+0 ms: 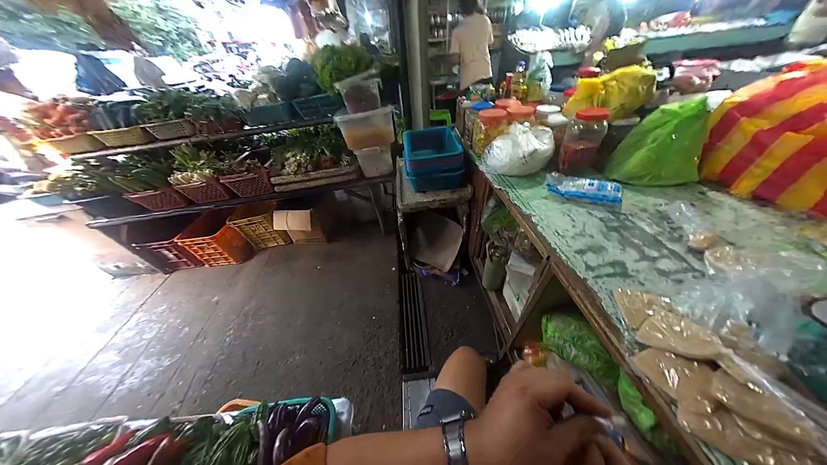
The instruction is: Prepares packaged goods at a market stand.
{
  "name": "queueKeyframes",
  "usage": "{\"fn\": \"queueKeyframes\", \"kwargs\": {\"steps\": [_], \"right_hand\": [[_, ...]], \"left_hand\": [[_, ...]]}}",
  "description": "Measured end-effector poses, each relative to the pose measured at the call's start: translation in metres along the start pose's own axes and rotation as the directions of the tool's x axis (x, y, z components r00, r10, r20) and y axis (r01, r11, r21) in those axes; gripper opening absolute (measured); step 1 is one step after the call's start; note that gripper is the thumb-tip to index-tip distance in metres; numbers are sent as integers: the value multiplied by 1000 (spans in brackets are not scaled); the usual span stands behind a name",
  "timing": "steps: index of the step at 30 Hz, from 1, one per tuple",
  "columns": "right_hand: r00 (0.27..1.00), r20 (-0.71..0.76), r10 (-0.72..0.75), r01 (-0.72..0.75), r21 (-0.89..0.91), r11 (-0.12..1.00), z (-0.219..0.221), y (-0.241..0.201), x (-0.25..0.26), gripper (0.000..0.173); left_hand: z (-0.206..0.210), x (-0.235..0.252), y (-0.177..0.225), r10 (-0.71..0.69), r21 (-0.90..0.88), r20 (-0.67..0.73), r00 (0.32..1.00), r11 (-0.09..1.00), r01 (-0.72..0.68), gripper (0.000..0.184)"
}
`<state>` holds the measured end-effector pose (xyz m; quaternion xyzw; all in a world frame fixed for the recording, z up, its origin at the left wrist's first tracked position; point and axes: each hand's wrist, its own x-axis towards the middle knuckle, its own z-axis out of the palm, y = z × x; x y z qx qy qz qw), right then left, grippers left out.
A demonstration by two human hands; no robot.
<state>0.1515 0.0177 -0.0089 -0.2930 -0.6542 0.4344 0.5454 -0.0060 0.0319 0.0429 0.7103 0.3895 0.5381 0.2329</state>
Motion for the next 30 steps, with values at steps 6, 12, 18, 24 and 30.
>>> {"fn": "queueKeyframes", "kwargs": {"steps": [6, 12, 18, 24, 30], "right_hand": [[985, 107, 133, -158, 279, 947, 15, 21, -21, 31], [984, 130, 118, -168, 504, 847, 21, 33, -31, 34], [998, 62, 18, -36, 321, 947, 1, 27, -6, 32], [949, -313, -43, -133, -520, 844, -93, -24, 72, 58], [761, -615, -204, -250, -568, 784, -145, 12, 47, 63]], "left_hand": [[-9, -15, -7, -181, -216, -138, 974, 965, 149, 11], [-19, 3, -9, -143, -229, -198, 970, 969, 96, 8], [2, 44, -2, -46, -325, -146, 988, 946, -4, 9], [22, 163, 47, 315, -99, -100, 944, 941, -324, 13], [119, 185, 18, 430, -10, 531, 730, 865, -502, 16]]}}
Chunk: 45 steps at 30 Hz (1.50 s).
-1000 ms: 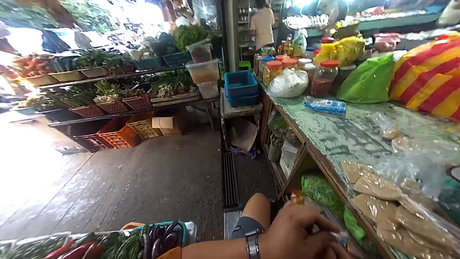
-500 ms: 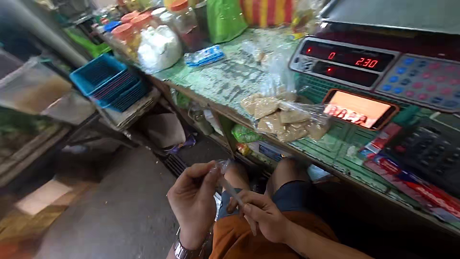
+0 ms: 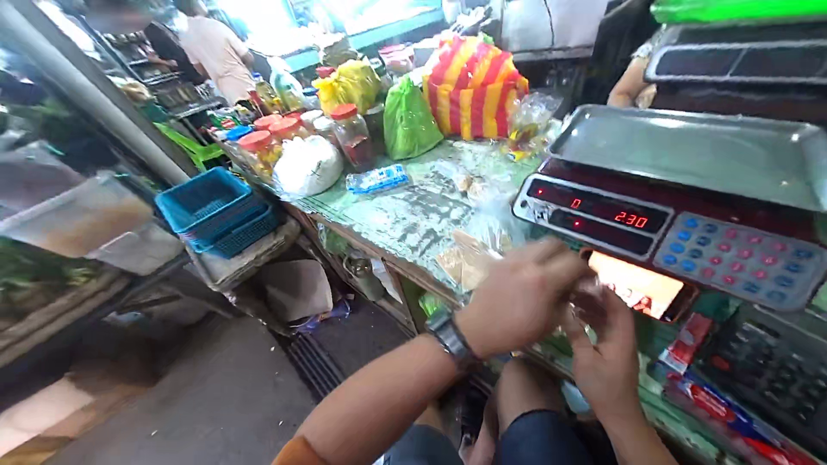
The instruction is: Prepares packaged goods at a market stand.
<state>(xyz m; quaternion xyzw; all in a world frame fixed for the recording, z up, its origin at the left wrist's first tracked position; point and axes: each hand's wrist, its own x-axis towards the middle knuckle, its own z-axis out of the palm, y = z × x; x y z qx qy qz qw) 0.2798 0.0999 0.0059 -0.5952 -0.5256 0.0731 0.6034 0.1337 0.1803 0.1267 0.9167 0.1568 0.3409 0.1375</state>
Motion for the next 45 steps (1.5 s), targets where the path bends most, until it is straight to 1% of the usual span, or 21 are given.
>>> {"fn": "queueKeyframes", "kwargs": {"steps": [1, 2, 3, 5, 7, 9, 11, 12, 14, 15, 17, 19, 21, 24, 28, 31, 35, 39, 40, 42, 45], "right_hand": [[1000, -11, 10, -12, -108, 994, 1, 7, -4, 64], [1000, -5, 1, -2, -211, 978, 1, 13, -9, 67], [1000, 10, -18, 20, -294, 956, 2, 18, -11, 68], [998, 35, -47, 57, -367, 929, 6, 20, -11, 64], [998, 55, -37, 56, -398, 916, 11, 22, -11, 63], [997, 72, -37, 62, -393, 917, 12, 26, -9, 61], [995, 85, -44, 72, -368, 927, 13, 32, -8, 55], [995, 91, -43, 74, -368, 927, 13, 34, -8, 54], [995, 87, -45, 76, -397, 915, 15, 37, -7, 53], [996, 79, -40, 68, -405, 912, 16, 37, -7, 53], [998, 68, -16, 42, -405, 913, 18, 36, -7, 49], [998, 53, -21, 41, -404, 914, 19, 37, -5, 47], [999, 38, -35, 48, -419, 907, 19, 36, -6, 46], [996, 10, -87, 83, -438, 895, 21, 35, -9, 44], [992, -44, -117, 92, -378, 921, 21, 31, -9, 44], [986, -95, -136, 108, -255, 961, 11, 28, -15, 46], [932, -172, -320, 300, -133, 945, 9, 21, -10, 34], [826, -109, -553, 561, 62, 826, 20, -44, 15, 21], [804, -100, -587, 595, 143, 791, 25, -61, 19, 19], [776, -53, -628, 613, 298, 732, 36, -89, 22, 16], [697, 61, -714, 617, 456, 641, 63, -128, 23, 17]], "left_hand": [[15, -1, -14, 41, -8, 177, 983, 999, -40, 20], [24, -4, -26, 93, -35, 279, 956, 996, -86, 24], [27, -6, -38, 135, -56, 279, 951, 991, -124, 24], [14, -3, -66, 94, -85, 120, 988, 993, -84, 22], [-6, 9, -105, -116, -111, -70, 991, 988, 108, 19], [-18, 31, -158, -363, -128, -167, 917, 930, 345, 23], [-18, 61, -215, -530, -140, -148, 835, 847, 513, 36], [-12, 77, -240, -568, -147, -80, 819, 819, 554, 47], [10, 107, -275, -561, -117, 105, 821, 813, 570, 67], [25, 120, -287, -521, -64, 180, 835, 840, 538, 65], [45, 143, -306, -432, 35, 246, 868, 899, 438, 43], [36, 167, -316, -433, 27, 168, 886, 900, 435, 38], [4, 189, -311, -453, -18, 17, 891, 891, 453, 37], [-58, 208, -279, -369, -32, -124, 921, 929, 368, 35], [-145, 206, -206, -356, 130, -93, 930, 922, 366, 35], [-187, 174, -146, -453, 196, -55, 890, 869, 454, 33], [-204, 112, -90, -624, 270, 119, 772, 769, 580, 22], [-210, 46, -53, -599, 197, 16, 801, 787, 585, 20], [-206, 26, -47, -594, 254, 44, 803, 784, 566, 21], [-195, -12, -32, -653, 331, 125, 747, 737, 589, 18], [-206, -44, 15, -761, 158, 80, 644, 648, 745, 13]]}}
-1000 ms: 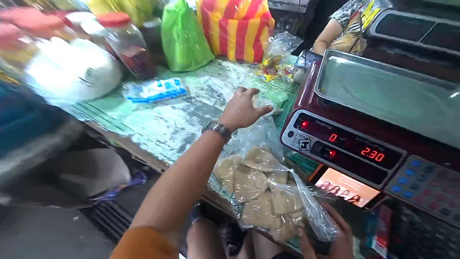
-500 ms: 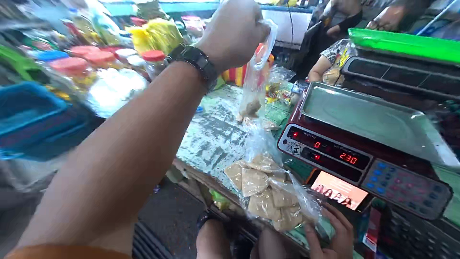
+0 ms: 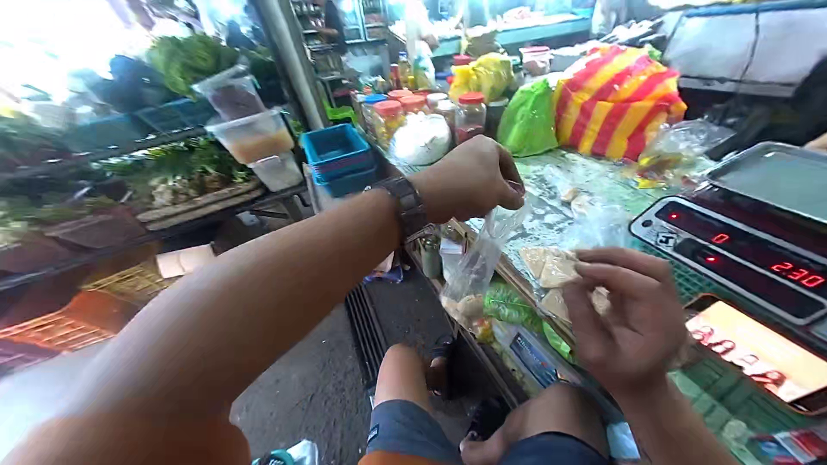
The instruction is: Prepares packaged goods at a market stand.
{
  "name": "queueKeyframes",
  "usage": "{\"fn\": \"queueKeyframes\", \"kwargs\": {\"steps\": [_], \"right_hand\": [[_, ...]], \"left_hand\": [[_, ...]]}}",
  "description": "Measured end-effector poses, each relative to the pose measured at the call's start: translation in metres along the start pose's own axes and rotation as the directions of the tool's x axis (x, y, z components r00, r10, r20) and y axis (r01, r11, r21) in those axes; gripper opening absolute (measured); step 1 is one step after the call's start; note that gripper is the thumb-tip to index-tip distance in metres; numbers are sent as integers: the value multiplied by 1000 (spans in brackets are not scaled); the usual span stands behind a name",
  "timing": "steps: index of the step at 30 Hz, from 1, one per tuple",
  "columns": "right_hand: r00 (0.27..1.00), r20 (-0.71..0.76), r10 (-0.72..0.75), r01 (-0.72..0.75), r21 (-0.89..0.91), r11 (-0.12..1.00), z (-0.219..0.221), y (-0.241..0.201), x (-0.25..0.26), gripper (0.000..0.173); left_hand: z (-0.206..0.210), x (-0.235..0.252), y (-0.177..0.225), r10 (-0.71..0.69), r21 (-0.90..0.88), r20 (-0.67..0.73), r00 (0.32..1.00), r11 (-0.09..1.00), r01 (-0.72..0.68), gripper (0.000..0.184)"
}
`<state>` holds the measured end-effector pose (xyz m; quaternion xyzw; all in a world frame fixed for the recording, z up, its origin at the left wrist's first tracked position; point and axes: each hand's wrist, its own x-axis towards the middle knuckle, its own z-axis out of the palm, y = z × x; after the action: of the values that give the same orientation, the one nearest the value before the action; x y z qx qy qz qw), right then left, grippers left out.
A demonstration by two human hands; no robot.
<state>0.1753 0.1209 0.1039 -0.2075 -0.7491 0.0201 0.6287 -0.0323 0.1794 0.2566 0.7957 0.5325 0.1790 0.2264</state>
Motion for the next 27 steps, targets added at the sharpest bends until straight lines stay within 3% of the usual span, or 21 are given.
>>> {"fn": "queueKeyframes", "kwargs": {"steps": [2, 4, 5, 9, 13, 16, 17, 19, 20, 21, 23, 25, 27], "right_hand": [[979, 193, -70, 73, -8, 997, 16, -7, 19, 26], [920, 383, -87, 121, -67, 990, 30, -9, 42, 38], [889, 453, -73, 126, -88, 988, 35, -8, 53, 36], [823, 568, -26, 73, -59, 996, 25, -12, 92, 25], [745, 620, 244, -178, -168, 970, 2, -44, 113, 20], [666, 691, 283, -134, -262, 956, 11, -33, 96, 26], [691, 668, 276, -128, -262, 957, 9, -28, 95, 27], [824, 489, 286, -217, -193, 957, -2, -22, 100, 27], [855, 420, 304, -258, -163, 952, -4, -21, 100, 25], [838, 437, 326, -290, -150, 945, -4, -18, 94, 25], [676, 619, 400, -334, -227, 915, 3, 4, 60, 35], [345, 810, 474, -447, -302, 842, 35, 47, -38, 50], [-49, 899, 435, -533, -392, 750, 58, 20, -226, 36]], "left_hand": [[-1, -27, 6, -97, -158, 16, 995, 983, 98, 14], [-5, -47, 9, -138, -199, 17, 990, 970, 138, 16], [-9, -54, 9, -149, -196, 3, 989, 969, 147, 18], [-27, -76, 2, -162, -201, -93, 982, 970, 141, 18], [-30, -100, 4, -116, -138, -73, 991, 985, 105, 14], [-21, -108, -7, -103, -110, -73, 992, 989, 95, 13], [-19, -110, -13, -98, -112, -65, 993, 990, 91, 13], [-19, -112, -24, -65, -96, -44, 997, 994, 60, 17], [-17, -114, -31, -39, -97, -44, 998, 995, 35, 18], [-12, -117, -38, -24, -117, -54, 998, 993, 18, 18], [3, -113, -58, -37, -266, -105, 994, 964, 8, 18], [41, -94, -108, -175, -581, -85, 981, 808, 94, 26], [139, -119, -177, -343, -737, 175, 923, 576, 354, 42]]}}
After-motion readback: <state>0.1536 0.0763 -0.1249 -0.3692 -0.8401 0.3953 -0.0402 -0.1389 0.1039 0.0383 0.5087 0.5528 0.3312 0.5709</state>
